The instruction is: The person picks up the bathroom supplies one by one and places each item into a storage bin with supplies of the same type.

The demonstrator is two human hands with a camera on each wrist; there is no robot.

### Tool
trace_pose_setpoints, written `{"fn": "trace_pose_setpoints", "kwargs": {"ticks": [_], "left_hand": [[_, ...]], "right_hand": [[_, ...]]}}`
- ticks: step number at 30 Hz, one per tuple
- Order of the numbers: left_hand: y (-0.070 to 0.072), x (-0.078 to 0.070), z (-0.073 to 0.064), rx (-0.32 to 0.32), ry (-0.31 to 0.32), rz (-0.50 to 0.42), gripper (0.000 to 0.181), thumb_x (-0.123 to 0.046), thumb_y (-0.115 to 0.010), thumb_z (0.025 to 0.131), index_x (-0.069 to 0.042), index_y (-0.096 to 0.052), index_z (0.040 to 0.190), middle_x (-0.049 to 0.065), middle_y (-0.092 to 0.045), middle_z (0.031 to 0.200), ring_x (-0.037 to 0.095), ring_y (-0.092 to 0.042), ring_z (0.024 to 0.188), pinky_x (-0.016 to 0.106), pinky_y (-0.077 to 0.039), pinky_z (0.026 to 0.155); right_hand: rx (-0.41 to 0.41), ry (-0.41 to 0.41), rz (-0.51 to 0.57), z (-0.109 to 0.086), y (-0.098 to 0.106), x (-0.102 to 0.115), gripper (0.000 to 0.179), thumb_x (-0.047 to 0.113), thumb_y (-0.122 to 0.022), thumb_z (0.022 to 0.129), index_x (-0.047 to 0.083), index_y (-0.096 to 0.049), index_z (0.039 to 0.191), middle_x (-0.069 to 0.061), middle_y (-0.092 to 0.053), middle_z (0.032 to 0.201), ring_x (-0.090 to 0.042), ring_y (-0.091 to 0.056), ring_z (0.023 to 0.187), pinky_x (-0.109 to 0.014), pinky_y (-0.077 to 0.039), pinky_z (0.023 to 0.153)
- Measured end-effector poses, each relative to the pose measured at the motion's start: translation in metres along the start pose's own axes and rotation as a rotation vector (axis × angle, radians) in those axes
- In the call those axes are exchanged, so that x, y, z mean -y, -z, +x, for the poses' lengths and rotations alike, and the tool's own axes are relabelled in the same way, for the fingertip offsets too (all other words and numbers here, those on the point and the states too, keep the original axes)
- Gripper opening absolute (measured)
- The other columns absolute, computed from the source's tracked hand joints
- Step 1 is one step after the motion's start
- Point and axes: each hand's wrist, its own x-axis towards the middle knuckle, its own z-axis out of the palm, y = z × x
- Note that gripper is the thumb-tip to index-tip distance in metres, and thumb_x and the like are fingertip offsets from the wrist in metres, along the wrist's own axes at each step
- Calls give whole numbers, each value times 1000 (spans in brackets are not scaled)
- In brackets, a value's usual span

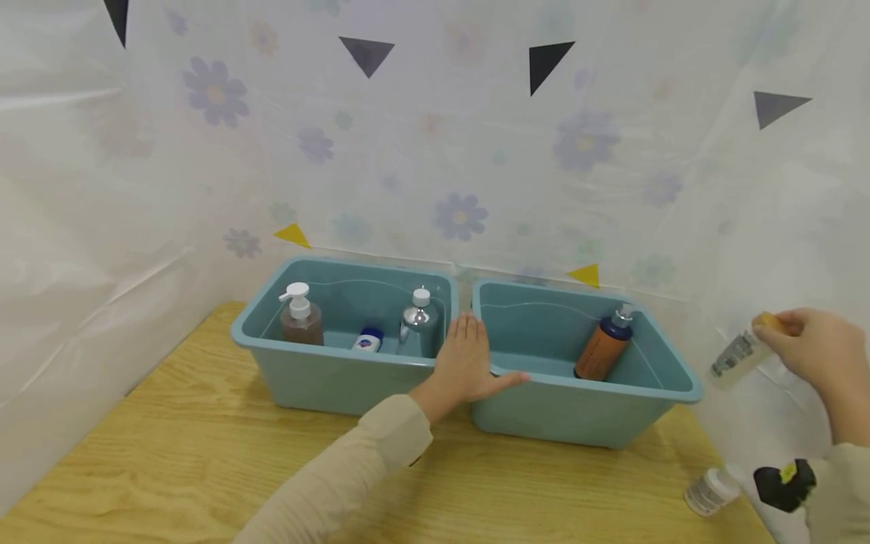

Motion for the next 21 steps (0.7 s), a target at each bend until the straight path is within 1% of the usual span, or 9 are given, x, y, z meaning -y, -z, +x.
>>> {"fn": "trace_pose_setpoints", "kwargs": {"ticks": [1,2,5,9,10,13,16,18,21], "left_hand": [[0,0,0,-2,0,2,113,-88,-14,73,-4,-18,148,15,-20,154,28,-16,144,38,-16,117],[0,0,0,-4,-1,5,113,-88,-14,73,-3,-18,148,15,-20,154,28,-16,144,38,-16,117],[0,0,0,-5,-2,10,113,-88,-14,73,-3,-18,148,16,-20,154,28,-16,144,38,-16,117],[1,-1,0,-2,-4,10,113,-88,-14,73,-3,-18,148,15,-19,154,28,-16,144,38,-16,117],[1,-1,0,-1,-4,9,113,-88,-14,73,-3,-18,148,15,-19,154,28,-16,144,38,-15,118],[1,-1,0,-1,-6,9,113,-88,-14,73,-3,-18,148,15,-19,154,28,-16,144,38,-15,118],[1,-1,1,-1,-9,8,113,-88,-13,73,-3,-17,148,16,-19,154,29,-16,144,38,-15,118],[0,-1,1,1,-10,7,113,-88,-13,73,-3,-17,148,16,-18,154,29,-15,144,38,-15,118],[1,-1,0,2,-7,6,113,-88,-13,73,-3,-17,148,15,-18,154,28,-15,144,38,-15,118]], "right_hand": [[3,3,-25,4,0,-5,4,9,-58,86,10,-62,84,31,-45,59,17,-38,51,-16,-36,37],[-6,15,-35,8,-1,-15,3,11,-59,86,11,-62,85,38,-38,62,18,-38,52,-15,-36,38],[-6,26,-115,20,-2,-32,42,13,-60,87,-23,-48,105,40,-35,65,17,-38,52,-11,-37,41],[5,19,-178,29,-4,-43,51,19,-60,88,-23,-46,113,38,-35,65,14,-38,53,-12,-38,42],[14,16,-191,30,-5,-44,52,20,-60,88,-23,-46,114,31,-42,64,14,-39,53,-13,-38,42],[36,13,-246,33,-8,-44,55,26,-58,90,-21,-46,116,-5,-60,69,12,-38,53,-15,-39,42],[72,-5,-312,37,-13,-49,61,34,-57,91,-20,-46,118,-40,-54,93,0,-48,55,-20,-40,41],[91,-13,-369,40,-16,-55,65,41,-56,90,-17,-48,119,-42,-52,101,-16,-55,58,-24,-41,41],[109,-1,-448,44,-23,-58,71,53,-52,88,-11,-51,117,-37,-56,100,-36,-56,67,-27,-40,42]]}}
